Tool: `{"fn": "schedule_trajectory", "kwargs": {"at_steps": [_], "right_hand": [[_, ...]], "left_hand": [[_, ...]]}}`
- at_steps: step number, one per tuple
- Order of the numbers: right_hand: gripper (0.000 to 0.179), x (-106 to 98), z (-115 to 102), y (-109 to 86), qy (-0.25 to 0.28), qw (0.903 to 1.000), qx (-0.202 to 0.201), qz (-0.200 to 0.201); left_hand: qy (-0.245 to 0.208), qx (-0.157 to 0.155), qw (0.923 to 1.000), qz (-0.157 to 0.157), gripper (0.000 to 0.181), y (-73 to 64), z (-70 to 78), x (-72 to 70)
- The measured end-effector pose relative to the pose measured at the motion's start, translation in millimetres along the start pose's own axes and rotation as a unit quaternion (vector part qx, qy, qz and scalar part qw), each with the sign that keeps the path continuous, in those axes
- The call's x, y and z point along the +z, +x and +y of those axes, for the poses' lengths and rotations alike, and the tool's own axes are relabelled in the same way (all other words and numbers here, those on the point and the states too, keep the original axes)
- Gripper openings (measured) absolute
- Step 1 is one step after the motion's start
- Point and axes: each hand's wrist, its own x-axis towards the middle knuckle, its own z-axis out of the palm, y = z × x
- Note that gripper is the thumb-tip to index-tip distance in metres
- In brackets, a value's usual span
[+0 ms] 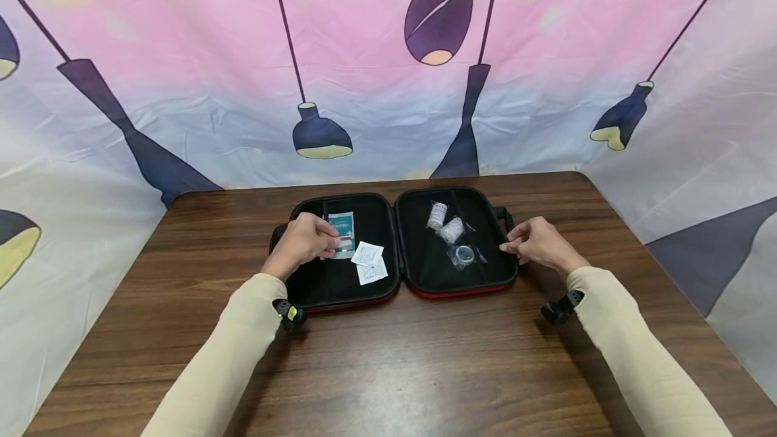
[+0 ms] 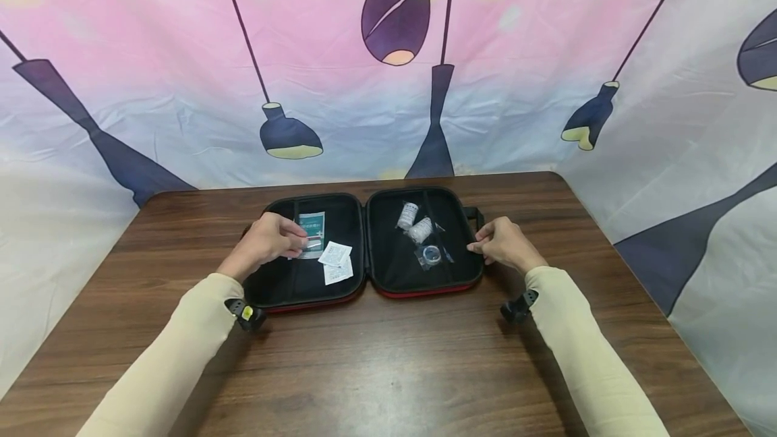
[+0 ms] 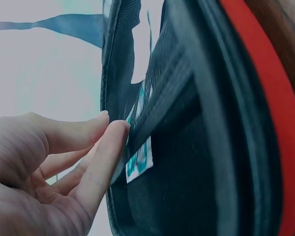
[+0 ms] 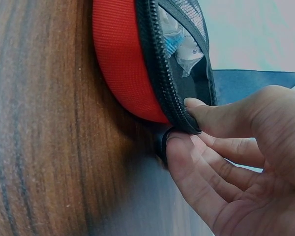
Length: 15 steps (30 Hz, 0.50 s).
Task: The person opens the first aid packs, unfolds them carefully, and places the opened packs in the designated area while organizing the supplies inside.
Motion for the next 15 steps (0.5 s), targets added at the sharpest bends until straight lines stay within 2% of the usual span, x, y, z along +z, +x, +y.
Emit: {"fn": "schedule_trajectory", "kwargs": {"at_steps": [10, 15], "right_hand": [[0.033, 0, 4, 1.7, -0.004, 0.9999, -0.010, 0.009], [0.033, 1, 5, 2.0, -0.002, 0.9999, -0.010, 0.008]], "left_hand": [[-0.017, 0.015, 0.9994, -0.025, 0.019, 9.3, 5.0, 20.3], [-0.009, 0.021, 0.9995, -0.023, 0.021, 14.3, 5.7, 30.7]]}}
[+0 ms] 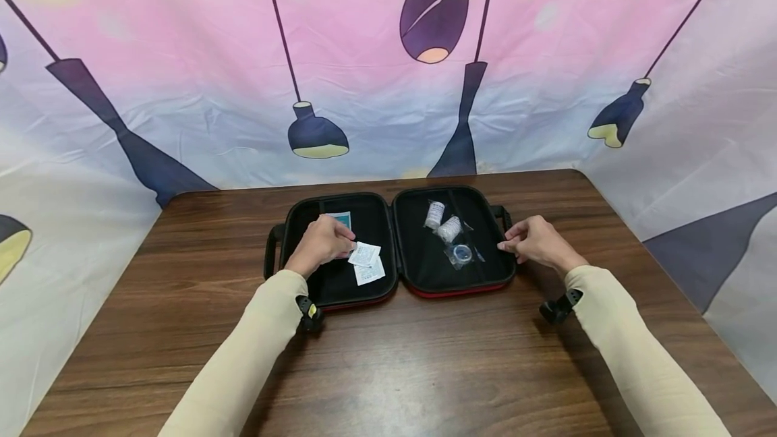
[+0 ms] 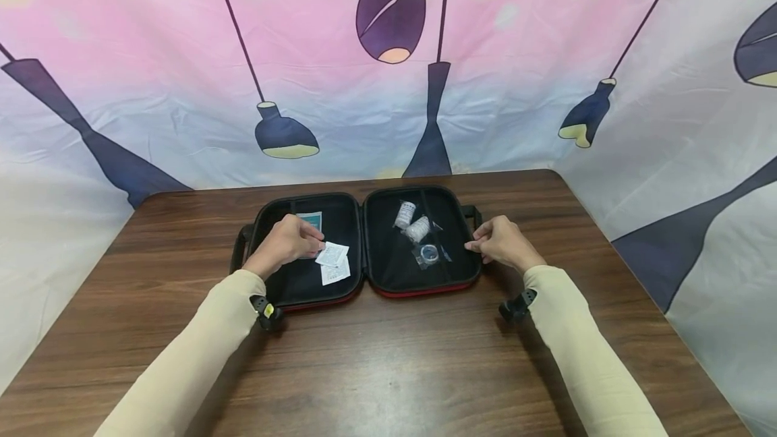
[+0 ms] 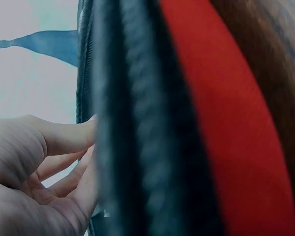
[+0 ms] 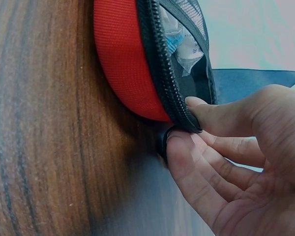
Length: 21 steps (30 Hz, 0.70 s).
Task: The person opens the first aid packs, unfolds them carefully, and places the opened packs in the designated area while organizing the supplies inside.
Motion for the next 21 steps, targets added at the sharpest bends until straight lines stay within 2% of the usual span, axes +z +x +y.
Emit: {"fn": "schedule_trajectory", "kwargs": {"at_steps": [8, 15, 18, 21], "right_hand": [[0.032, 1, 0, -0.5, -0.001, 1.0000, 0.002, 0.002], [0.032, 1, -1, -0.9, -0.001, 1.0000, 0.003, 0.004], [0.031, 1, -1, -0.7, 0.001, 1.0000, 0.003, 0.005], [0.031, 1, -1, -0.8, 0.002, 1.0000, 0.002, 0.005]], "left_hand": [[0.019, 0.003, 0.9997, 0.018, 0.016, 1.3, -1.2, 8.3], [0.058, 0.003, 0.9980, 0.025, 0.006, 1.8, 0.1, 11.9], [0.048, 0.005, 0.9986, 0.021, 0.008, 1.3, -0.7, 11.4], [0.018, 0.000, 0.9997, 0.013, 0.010, 0.2, -0.9, 9.8]]}}
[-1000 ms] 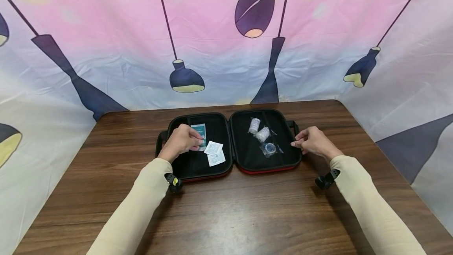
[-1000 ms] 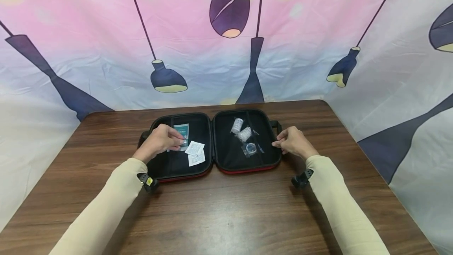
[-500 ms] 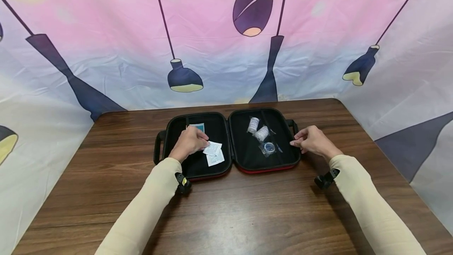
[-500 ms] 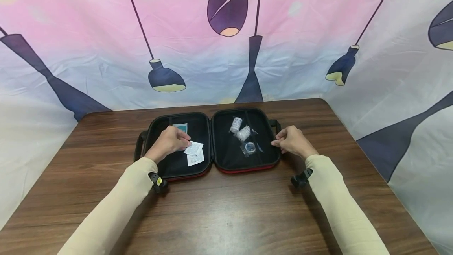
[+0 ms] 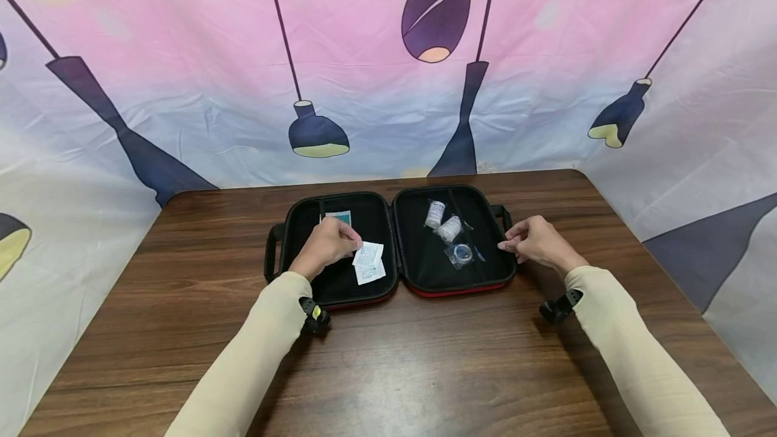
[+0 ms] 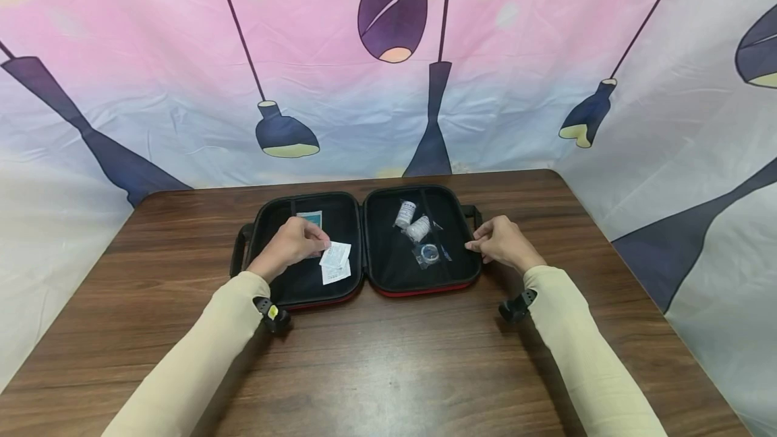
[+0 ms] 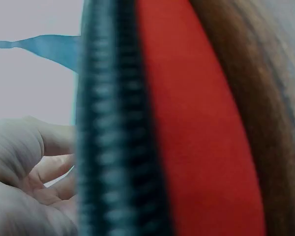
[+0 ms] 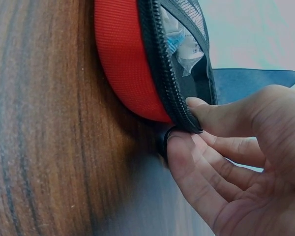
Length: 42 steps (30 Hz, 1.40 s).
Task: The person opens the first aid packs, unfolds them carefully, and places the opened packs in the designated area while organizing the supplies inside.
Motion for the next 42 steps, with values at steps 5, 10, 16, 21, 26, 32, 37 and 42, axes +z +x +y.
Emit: {"fn": "schedule_trajectory", "kwargs": {"at_steps": [5, 10, 16, 21, 26, 32, 37, 42], "right_hand": [[0.032, 0, -1, -0.7, -0.001, 1.0000, -0.001, -0.002], [0.032, 0, -1, -0.9, -0.001, 1.0000, 0.000, -0.004], [0.033, 0, 0, -0.8, 0.000, 1.0000, 0.002, -0.005], [0.033, 1, 1, -0.6, 0.003, 1.0000, 0.000, -0.006], [0.032, 0, 1, -1.0, 0.001, 1.0000, -0.001, -0.004], [0.033, 0, 0, -0.8, 0.003, 1.0000, -0.004, -0.007], [0.033, -1, 1, -0.5, -0.001, 1.0000, -0.005, -0.008], [0.032, -1, 1, -0.6, 0.003, 0.9999, -0.007, -0.009]], "left_hand": [[-0.068, -0.015, 0.9976, -0.004, 0.010, -1.2, 0.6, -4.5], [-0.119, -0.020, 0.9927, 0.000, 0.015, -1.2, 0.1, -9.3], [-0.156, -0.015, 0.9877, 0.009, 0.021, -4.2, -2.5, -19.1], [-0.162, -0.017, 0.9862, 0.031, 0.021, -10.5, -4.6, -30.6], [-0.150, -0.016, 0.9869, 0.058, 0.019, -18.6, -9.3, -41.3], [-0.126, -0.022, 0.9886, 0.080, 0.021, -32.0, -19.1, -55.2], [-0.107, -0.036, 0.9896, 0.089, 0.021, -42.0, -27.9, -64.1], [-0.073, -0.047, 0.9913, 0.098, 0.021, -50.1, -33.5, -69.5]]}}
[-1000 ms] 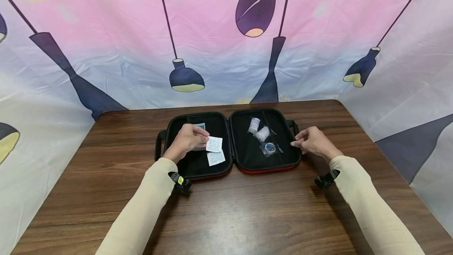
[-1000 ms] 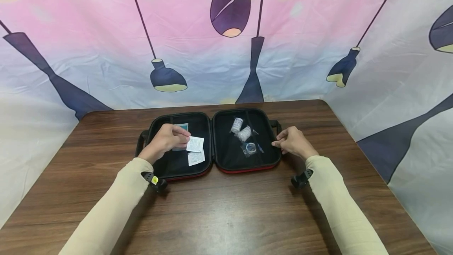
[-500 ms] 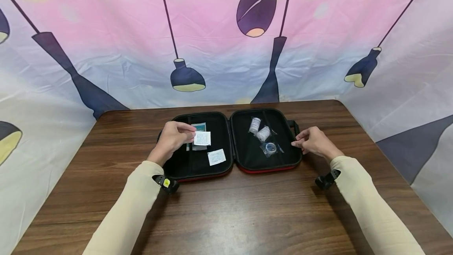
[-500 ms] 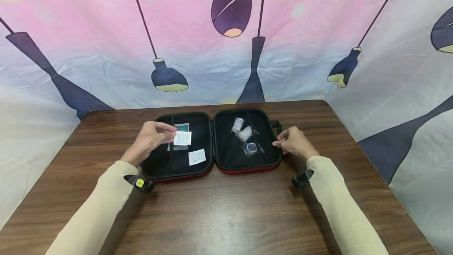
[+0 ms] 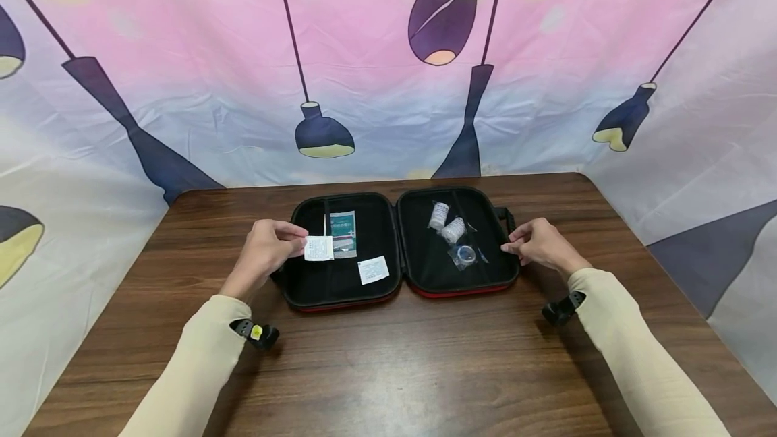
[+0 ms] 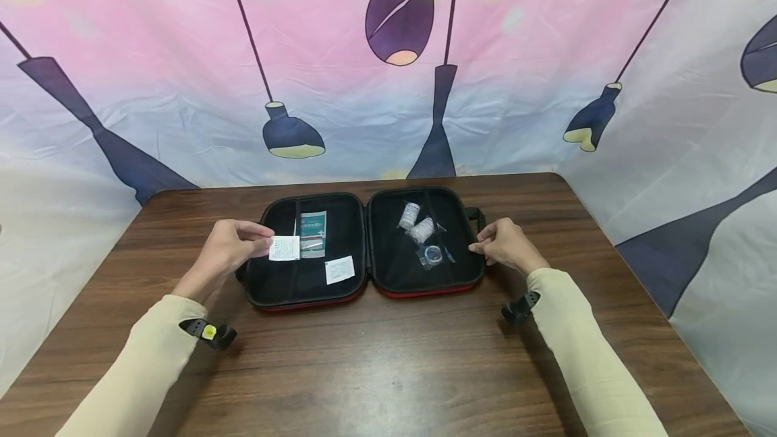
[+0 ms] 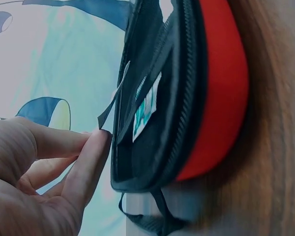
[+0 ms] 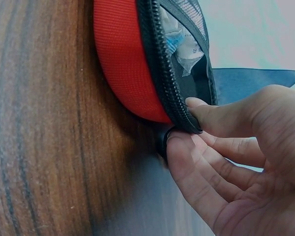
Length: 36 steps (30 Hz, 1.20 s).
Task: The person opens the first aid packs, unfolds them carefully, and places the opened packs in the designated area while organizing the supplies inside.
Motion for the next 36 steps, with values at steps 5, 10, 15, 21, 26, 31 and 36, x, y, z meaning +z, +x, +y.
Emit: {"fn": "schedule_trajectory", "kwargs": {"at_steps": [5, 10, 15, 21, 26, 31, 36], "right_hand": [[0.032, 0, 0, 0.0, 0.002, 1.0000, 0.002, 0.000], [0.032, 0, 0, 0.2, 0.000, 1.0000, 0.003, 0.001], [0.032, 0, 0, 0.4, -0.004, 1.0000, 0.004, 0.003], [0.031, 1, 0, 0.6, -0.003, 1.0000, 0.007, 0.004], [0.032, 1, 0, 0.7, -0.002, 0.9999, 0.010, 0.004], [0.032, 1, -1, 0.3, -0.003, 0.9999, 0.013, 0.005], [0.032, 1, -1, 0.3, -0.003, 0.9999, 0.015, 0.007]], "left_hand": [[0.019, 0.002, 0.9998, 0.006, 0.021, -4.8, -4.7, -4.8], [0.033, 0.003, 0.9994, 0.008, 0.021, -7.6, -9.9, -8.1], [0.049, 0.010, 0.9988, 0.003, 0.019, -8.8, -12.8, -7.2], [0.097, 0.046, 0.9941, 0.012, 0.016, -6.7, -12.1, -0.1], [0.108, 0.045, 0.9932, 0.006, 0.015, -4.5, -10.8, 7.4], [0.095, 0.040, 0.9946, -0.006, 0.015, -3.1, -9.4, 15.1], [0.085, 0.029, 0.9959, -0.014, 0.014, -2.1, -7.3, 23.4]]}}
